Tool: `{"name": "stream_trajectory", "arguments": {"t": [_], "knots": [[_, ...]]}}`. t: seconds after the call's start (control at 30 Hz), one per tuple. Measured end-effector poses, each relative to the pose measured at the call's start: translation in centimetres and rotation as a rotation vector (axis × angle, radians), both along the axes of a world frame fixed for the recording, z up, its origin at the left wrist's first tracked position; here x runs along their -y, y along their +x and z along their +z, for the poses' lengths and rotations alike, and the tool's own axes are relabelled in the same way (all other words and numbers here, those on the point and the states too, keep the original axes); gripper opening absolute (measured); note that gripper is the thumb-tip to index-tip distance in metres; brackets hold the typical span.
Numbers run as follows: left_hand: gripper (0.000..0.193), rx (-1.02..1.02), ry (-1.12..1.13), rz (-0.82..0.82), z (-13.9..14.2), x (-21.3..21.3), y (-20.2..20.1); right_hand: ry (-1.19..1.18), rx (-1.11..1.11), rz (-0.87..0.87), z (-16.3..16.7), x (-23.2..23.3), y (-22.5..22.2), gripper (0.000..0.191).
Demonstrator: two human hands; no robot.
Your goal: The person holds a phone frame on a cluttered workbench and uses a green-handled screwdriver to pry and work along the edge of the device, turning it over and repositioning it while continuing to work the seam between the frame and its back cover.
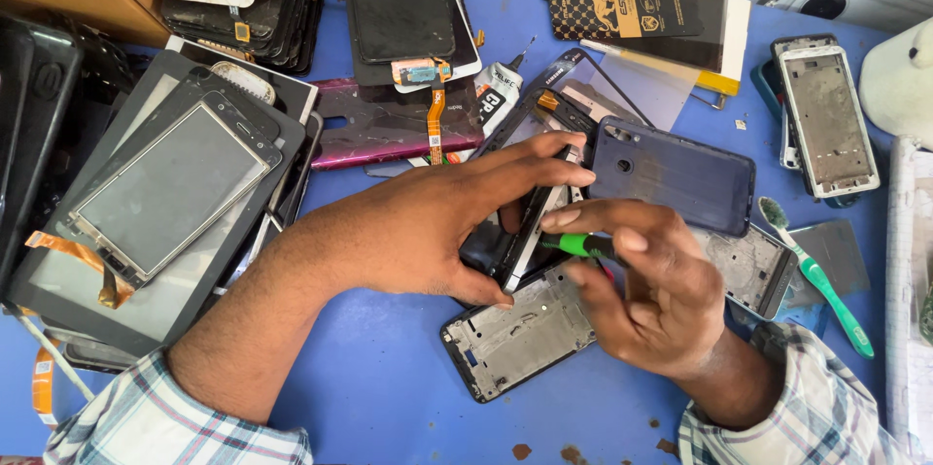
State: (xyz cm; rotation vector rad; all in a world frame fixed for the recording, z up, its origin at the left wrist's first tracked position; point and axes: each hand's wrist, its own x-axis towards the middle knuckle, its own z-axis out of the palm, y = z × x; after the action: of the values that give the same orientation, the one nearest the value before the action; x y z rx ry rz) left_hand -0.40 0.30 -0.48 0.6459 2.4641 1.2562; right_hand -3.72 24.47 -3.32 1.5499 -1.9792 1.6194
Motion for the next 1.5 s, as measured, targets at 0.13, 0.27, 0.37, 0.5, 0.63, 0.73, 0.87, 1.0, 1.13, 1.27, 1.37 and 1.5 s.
{"name": "stream_trajectory", "arguments": {"t": [0.13, 0.27, 0.37, 0.5, 0.63, 0.73, 0.87, 1.0, 1.13, 1.27, 1.37, 1.5], "knots": [[0.116, 0.011, -0.009, 0.009, 0.05, -0.1, 0.02, 0.036, -0.14, -0.063, 0.0, -0.01, -0.2, 0.072], [0.115, -0.001, 0.004, 0.007, 0.01, -0.08, 0.03, 0.052, -0.072, -0.034, 0.07, -0.1, -0.08, 0.069], [0.115, -0.005, 0.009, 0.004, -0.12, -0.06, 0.08, 0.001, -0.021, 0.014, -0.05, 0.06, -0.07, 0.072], [0.114, -0.035, 0.024, -0.001, -0.18, 0.01, 0.11, 0.012, -0.122, -0.055, -0.29, 0.05, -0.01, 0.078], [0.114, -0.034, 0.024, 0.0, -0.2, 0.01, 0.15, 0.027, -0.094, -0.058, -0.28, -0.33, -0.02, 0.077], [0.115, -0.038, 0.027, -0.002, -0.23, 0.03, 0.16, 0.007, -0.008, -0.013, -0.15, -0.3, -0.07, 0.074], [0.115, -0.037, 0.035, -0.007, -0.31, 0.06, 0.14, 0.024, -0.104, 0.009, 0.35, -0.21, -0.25, 0.072], [0.114, -0.032, 0.045, -0.007, -0.27, 0.03, 0.12, 0.017, -0.153, 0.013, 0.56, -0.13, -0.25, 0.072], [0.114, -0.019, 0.05, 0.0, -0.15, -0.03, 0.11, 0.066, -0.087, 0.009, 0.53, -0.21, -0.21, 0.071], [0.114, -0.002, 0.029, 0.001, -0.11, -0.05, 0.11, 0.053, -0.117, 0.028, 0.43, -0.19, -0.34, 0.07], [0.114, -0.02, 0.026, -0.002, -0.12, -0.06, 0.11, 0.046, -0.148, -0.003, 0.44, -0.24, -0.45, 0.069], [0.114, -0.024, 0.031, -0.005, -0.2, -0.1, 0.11, 0.034, -0.152, -0.055, 0.58, -0.26, -0.43, 0.065]]}}
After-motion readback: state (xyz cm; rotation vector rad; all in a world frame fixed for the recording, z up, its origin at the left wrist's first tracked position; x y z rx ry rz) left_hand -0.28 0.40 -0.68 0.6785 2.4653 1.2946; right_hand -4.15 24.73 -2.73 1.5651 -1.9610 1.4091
